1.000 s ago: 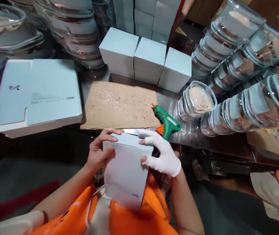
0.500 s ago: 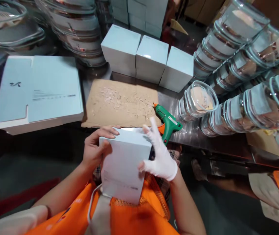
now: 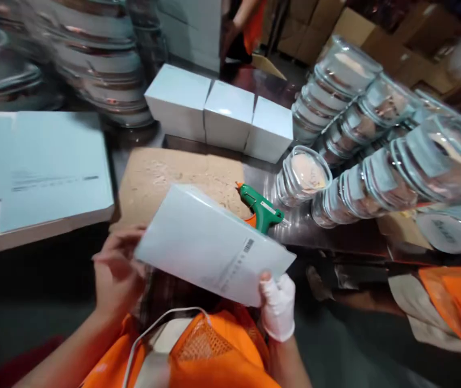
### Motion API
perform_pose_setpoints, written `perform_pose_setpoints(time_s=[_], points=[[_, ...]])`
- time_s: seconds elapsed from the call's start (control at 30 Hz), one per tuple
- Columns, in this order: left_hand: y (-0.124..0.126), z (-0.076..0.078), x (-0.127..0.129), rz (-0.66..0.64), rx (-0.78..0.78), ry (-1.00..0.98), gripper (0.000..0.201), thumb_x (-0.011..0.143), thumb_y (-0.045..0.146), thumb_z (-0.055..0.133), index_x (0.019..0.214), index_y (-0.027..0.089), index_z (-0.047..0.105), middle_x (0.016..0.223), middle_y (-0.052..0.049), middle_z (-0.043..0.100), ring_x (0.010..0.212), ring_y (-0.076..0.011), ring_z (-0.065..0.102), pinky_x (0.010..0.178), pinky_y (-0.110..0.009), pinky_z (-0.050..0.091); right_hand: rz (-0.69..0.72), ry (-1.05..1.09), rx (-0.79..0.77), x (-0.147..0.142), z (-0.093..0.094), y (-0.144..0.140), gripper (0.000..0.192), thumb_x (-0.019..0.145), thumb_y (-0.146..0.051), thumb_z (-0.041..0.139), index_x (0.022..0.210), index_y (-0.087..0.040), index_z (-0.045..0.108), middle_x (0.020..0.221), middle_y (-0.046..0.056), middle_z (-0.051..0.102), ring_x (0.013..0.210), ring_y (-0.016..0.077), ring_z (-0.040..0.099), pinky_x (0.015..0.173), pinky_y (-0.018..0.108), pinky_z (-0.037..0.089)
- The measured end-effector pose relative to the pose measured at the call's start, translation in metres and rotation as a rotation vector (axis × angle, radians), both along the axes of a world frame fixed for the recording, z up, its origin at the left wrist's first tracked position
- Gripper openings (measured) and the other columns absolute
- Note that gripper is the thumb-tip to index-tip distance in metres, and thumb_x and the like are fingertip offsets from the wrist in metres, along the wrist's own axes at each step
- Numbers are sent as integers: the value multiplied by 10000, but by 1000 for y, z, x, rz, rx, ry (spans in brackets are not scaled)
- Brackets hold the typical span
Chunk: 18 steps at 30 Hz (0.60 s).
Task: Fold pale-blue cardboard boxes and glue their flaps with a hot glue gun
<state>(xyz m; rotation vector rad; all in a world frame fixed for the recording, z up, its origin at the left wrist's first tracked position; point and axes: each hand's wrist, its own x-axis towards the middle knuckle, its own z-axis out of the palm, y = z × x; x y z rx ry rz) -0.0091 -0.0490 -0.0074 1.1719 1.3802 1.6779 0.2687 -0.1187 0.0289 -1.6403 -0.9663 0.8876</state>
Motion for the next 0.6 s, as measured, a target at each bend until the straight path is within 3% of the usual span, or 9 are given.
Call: perform_pose_setpoints(time_s=[0.07, 0.13, 0.23, 0.3, 0.37, 0.43, 0.5, 0.53, 0.6], points=[[-7, -3, -14, -156, 77, 248, 580, 921, 771, 660, 779, 212, 727, 884, -64, 761, 937, -260, 770, 893, -358, 618, 60, -149, 70, 22, 26, 7, 583, 854, -763, 722, 775, -186, 749, 678, 64, 706, 569, 199, 595, 513, 311, 513], [-9, -1, -24, -200, 257, 448, 552, 840, 769, 760, 1015, 246, 792, 1038, -76, 796, 1091, -305, 762, 1024, -408, 590, 361, -384, 133, 31, 53, 14, 541, 953, -648, 686, 678, -182, 692, 613, 30, 636, 530, 154, 535, 500, 274, 433], [-5, 8, -19, -411, 339, 658, 1053, 710, 849, 805, 1546, 254, 567, 1448, -170, 700, 1374, -409, 650, 1205, -566, 492, 780, -656, 367, 17, 76, 30, 527, 1082, -490, 561, 658, -188, 645, 598, 9, 604, 554, 129, 533, 552, 271, 403], [-3, 13, -12, -586, 225, 710, 994, 791, 790, 793, 1594, 272, 517, 1475, -168, 690, 1347, -396, 677, 1175, -575, 528, 909, -658, 485, 9, 79, 46, 515, 1121, -487, 492, 740, -199, 685, 655, 16, 668, 608, 136, 603, 595, 270, 449], [-3, 12, -9, -655, 64, 656, 785, 846, 705, 799, 1493, 295, 629, 1368, -130, 745, 1231, -354, 741, 1060, -501, 617, 823, -625, 504, 17, 81, 73, 487, 1121, -533, 475, 892, -207, 755, 827, 52, 772, 754, 167, 714, 709, 283, 541], [-6, 6, -13, -616, -96, 514, 728, 766, 692, 865, 1343, 266, 735, 1259, -119, 766, 1140, -346, 767, 937, -445, 665, 481, -708, 438, 42, 90, 113, 443, 1093, -552, 518, 1043, -205, 789, 1048, 98, 814, 973, 230, 768, 902, 362, 590], [-9, -5, -19, -475, -244, 334, 758, 644, 699, 924, 1205, 212, 773, 1120, -118, 777, 1031, -351, 782, 842, -440, 684, 43, -932, 226, 74, 104, 165, 454, 1058, -545, 556, 1188, -165, 768, 1231, 158, 786, 1164, 312, 739, 1075, 498, 544], [-11, -11, -20, -385, -308, 244, 769, 598, 708, 934, 1141, 188, 771, 1034, -112, 779, 961, -347, 784, 799, -441, 688, -11, -967, 154, 88, 112, 191, 524, 1010, -534, 642, 1285, -98, 738, 1338, 229, 738, 1287, 385, 680, 1161, 585, 465], [-14, -23, -21, -203, -394, 99, 775, 572, 751, 909, 1049, 161, 746, 897, -97, 767, 858, -331, 775, 759, -442, 688, 16, -1085, -84, 106, 123, 240, 872, 884, -574, 791, 1510, -8, 571, 1565, 327, 552, 1490, 484, 490, 1220, 663, 361]])
